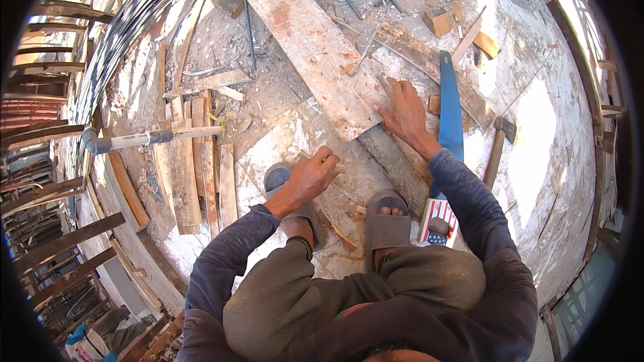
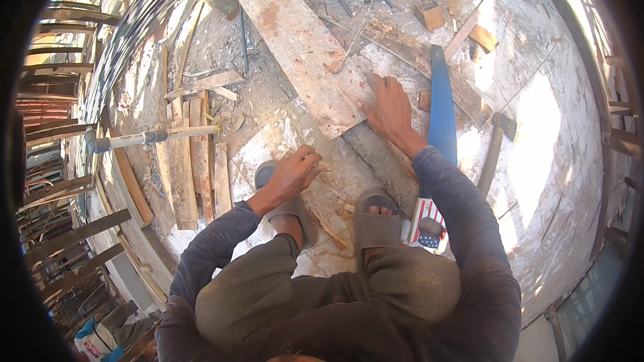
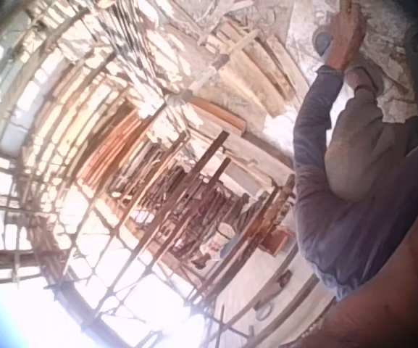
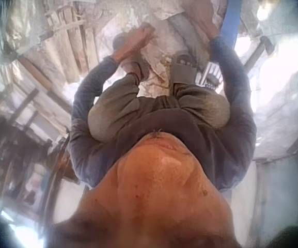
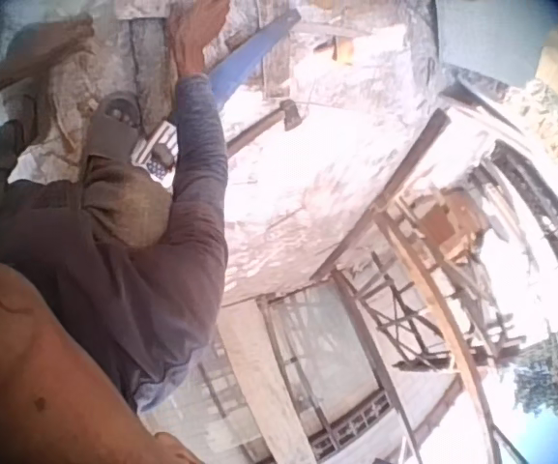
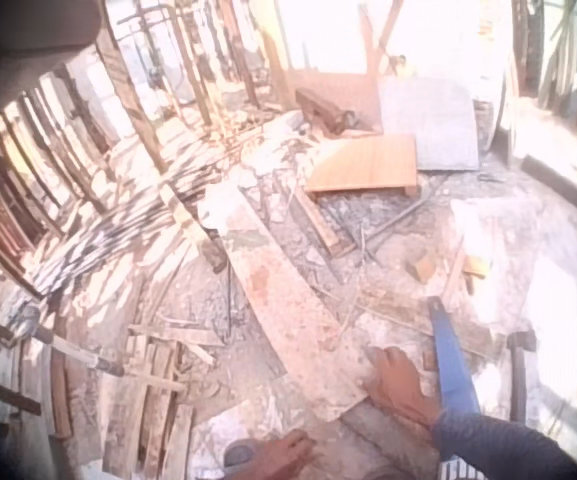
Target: The person sits on the floor and uses a hand saw to cut small pieces of wood. They pick up wood pieces, position them, and saw them into smaller segments, occasionally using a hammer to split or adjust the wood.
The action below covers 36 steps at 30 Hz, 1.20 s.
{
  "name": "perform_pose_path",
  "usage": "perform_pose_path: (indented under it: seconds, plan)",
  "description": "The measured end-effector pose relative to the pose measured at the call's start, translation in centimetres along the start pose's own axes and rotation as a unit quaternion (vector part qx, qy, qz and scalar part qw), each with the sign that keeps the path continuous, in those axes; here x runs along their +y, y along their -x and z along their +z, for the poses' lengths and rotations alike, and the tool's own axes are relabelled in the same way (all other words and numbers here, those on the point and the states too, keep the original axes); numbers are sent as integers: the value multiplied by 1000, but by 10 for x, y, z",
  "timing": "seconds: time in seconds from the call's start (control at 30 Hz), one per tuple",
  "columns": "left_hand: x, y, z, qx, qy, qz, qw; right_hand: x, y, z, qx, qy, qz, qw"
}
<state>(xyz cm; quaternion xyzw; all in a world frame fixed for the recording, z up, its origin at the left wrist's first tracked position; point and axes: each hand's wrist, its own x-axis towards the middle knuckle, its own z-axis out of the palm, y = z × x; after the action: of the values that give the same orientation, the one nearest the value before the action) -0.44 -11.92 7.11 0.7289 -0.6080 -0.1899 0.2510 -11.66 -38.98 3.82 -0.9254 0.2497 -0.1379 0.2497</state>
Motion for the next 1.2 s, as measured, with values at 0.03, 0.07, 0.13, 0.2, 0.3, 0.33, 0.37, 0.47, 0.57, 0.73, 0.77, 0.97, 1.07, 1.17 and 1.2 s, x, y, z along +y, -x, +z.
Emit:
perform_pose_path:
  seconds: [0.03, 0.07, 0.13, 0.2, 0.3, 0.33, 0.37, 0.47, 0.57, 0.73, 0.77, 0.97, 1.07, 1.17, 1.2]
  plan:
    - [0, 2, -8, 30, 43, -36, 998, -6, -1, -10, 84, -7, -103, 991]
    - [1, 2, -15, 62, 95, -66, 991, -17, 2, -16, 34, -64, -110, 991]
    - [8, 1, -23, 92, 211, -156, 961, -43, 9, -26, -111, -198, -116, 967]
    - [18, -2, -22, 79, 339, -289, 892, -73, 19, -27, -277, -306, -121, 903]
    - [25, -6, -15, 108, 450, -366, 807, -93, 25, -21, -350, -312, -100, 878]
    - [26, -6, -12, 130, 460, -370, 797, -92, 23, -18, -377, -290, -84, 876]
    - [25, -3, -10, 162, 447, -347, 809, -89, 20, -15, -412, -248, -104, 871]
    - [14, 14, -4, 169, 373, -340, 846, -70, 1, -15, -550, -87, -163, 814]
    - [-6, 45, -2, 43, 205, -276, 938, -65, -23, -33, -575, 24, -234, 783]
    - [-19, 92, 9, -105, -117, -64, 986, -51, -104, -87, -14, -658, 90, 748]
    - [-17, 99, 13, -110, -128, -77, 983, -40, -116, -94, 108, -706, 90, 694]
    - [-8, 126, 25, -108, -125, -107, 980, 11, -70, -29, -64, -258, 147, 953]
    - [-12, 126, 32, -112, -131, -106, 979, 27, -34, 13, -97, -133, 82, 983]
    - [-15, 127, 35, -108, -139, -103, 979, 39, -32, 32, -166, -166, 105, 966]
    - [-15, 127, 36, -110, -138, -105, 979, 41, -37, 36, -194, -170, 111, 960]
